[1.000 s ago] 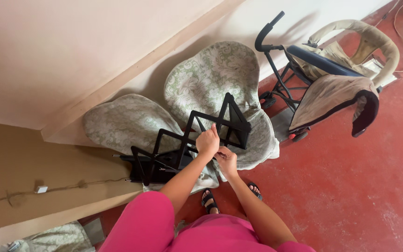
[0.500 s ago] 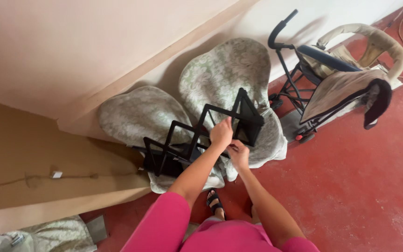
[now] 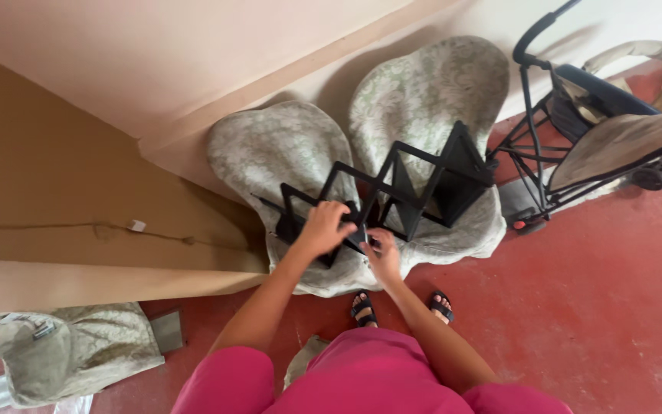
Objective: The person assembles a black metal shelving unit by hand, connecting the frame pieces and inserting the shelves. They then place the completed unit on the floor and briefly handle a plastic bag containing an instruction manual.
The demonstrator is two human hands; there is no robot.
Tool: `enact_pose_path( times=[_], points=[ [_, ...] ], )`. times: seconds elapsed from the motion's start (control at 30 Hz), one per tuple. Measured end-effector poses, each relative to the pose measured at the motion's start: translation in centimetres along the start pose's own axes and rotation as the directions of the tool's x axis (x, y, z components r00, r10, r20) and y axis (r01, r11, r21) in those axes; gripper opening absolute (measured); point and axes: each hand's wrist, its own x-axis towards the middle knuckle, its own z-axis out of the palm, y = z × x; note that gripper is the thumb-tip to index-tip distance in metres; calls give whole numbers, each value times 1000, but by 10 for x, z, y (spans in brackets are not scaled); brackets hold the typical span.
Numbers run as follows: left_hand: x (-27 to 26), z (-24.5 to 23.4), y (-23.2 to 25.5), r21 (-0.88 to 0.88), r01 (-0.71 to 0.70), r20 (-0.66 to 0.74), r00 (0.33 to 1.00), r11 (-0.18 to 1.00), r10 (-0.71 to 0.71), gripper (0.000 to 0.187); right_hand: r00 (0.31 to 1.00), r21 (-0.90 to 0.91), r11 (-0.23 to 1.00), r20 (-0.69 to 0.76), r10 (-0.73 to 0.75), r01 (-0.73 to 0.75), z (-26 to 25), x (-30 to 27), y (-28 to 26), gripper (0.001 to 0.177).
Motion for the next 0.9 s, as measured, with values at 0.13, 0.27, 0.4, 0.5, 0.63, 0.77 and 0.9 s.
enact_pose_path(
  times=[0.13,0.27,0.4,0.5,0.63,0.77,0.9],
  points=[
    [-21,30,1,106,-130,-95,986,986,140,50,985,-95,982,-39,-168,164,54,2,16,36],
    [-16,54,-10,227,-142,-43,987,963,156,40,993,477,879,-95,70,-16,94,22,32,18],
    [-6,53,-27,122,-184,11,983,975,184,39,990,513,852,-30,137,-103,99,26,35,9],
    [3,51,-32,60,-174,6,985,983,174,38,990,440,892,-39,137,-106,103,26,28,18],
    [33,47,-46,-24,-167,25,986,986,167,42,967,-8,974,-121,-224,225,90,25,1,37],
    [73,35,-61,-109,-41,125,991,993,54,53,989,217,968,-96,-111,129,71,43,-37,20],
    [110,10,-68,-314,252,257,951,915,-174,59,996,499,866,-92,17,31,53,70,-75,17]
  ],
)
